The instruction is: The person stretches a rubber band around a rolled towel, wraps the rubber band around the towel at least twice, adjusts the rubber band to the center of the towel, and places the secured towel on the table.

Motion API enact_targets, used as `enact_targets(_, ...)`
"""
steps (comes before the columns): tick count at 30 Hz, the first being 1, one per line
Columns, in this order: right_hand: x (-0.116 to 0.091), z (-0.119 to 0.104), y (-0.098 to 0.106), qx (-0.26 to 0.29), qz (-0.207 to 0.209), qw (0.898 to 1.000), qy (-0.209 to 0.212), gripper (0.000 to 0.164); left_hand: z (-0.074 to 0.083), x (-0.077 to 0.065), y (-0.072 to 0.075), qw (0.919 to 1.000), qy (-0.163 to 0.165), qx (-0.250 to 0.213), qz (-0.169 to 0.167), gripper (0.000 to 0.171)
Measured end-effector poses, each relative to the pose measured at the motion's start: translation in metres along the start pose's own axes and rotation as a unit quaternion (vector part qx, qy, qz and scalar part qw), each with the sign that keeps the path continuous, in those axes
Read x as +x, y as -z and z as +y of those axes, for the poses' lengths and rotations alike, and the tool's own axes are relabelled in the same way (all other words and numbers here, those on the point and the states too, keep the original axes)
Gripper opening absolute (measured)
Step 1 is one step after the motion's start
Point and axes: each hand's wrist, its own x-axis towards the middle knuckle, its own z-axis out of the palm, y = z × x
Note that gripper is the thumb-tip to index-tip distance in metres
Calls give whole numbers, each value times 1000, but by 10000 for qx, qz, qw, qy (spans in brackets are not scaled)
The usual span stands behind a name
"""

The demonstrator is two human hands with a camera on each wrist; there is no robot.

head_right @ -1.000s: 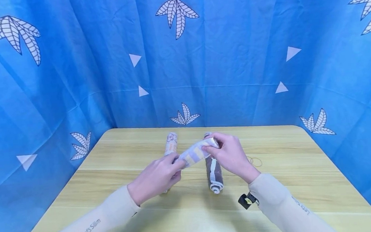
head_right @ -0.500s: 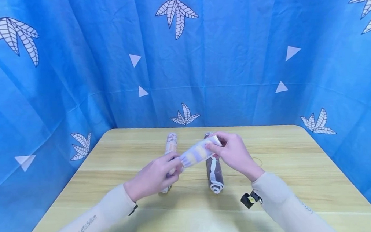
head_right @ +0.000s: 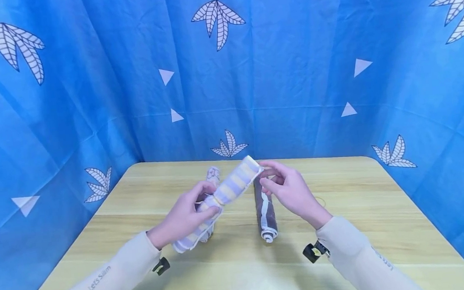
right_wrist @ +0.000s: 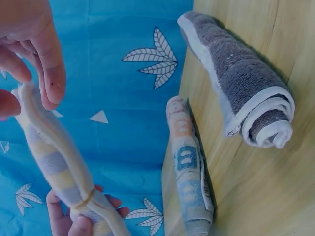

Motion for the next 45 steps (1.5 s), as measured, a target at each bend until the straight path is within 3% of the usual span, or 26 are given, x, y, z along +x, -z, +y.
enact_targets(8, 0, 8, 1, -412, -80, 9991, -71, 39, -20, 2, 18, 9916, 740, -978, 417, 38)
enact_targets(13, -1, 12, 2, -482, -73, 9988, -76, 38, -35, 5, 32, 9844, 1087, -1202, 691, 38)
enact_targets(20, -1, 18, 2, -571, -102, 9983, -101, 34, -56, 9, 49, 9781, 1603, -774, 1083, 41)
enact_targets(25, -2, 22, 2, -617, -123, 9979, -151, 33, -77, 12, 59, 9747, 1875, -306, 1181, 42)
enact_targets(30, -2, 25, 2, -614, -128, 9979, -188, 31, -96, 15, 67, 9694, 2133, -6, 1217, 42)
enact_targets(39, -1, 33, -1, -667, -192, 9971, -316, 29, -118, 19, 71, 9597, 2548, 418, 1112, 42)
enact_targets(45, -1, 36, -2, -709, -171, 9966, -379, 28, -130, 22, 71, 9558, 2647, 762, 1027, 41)
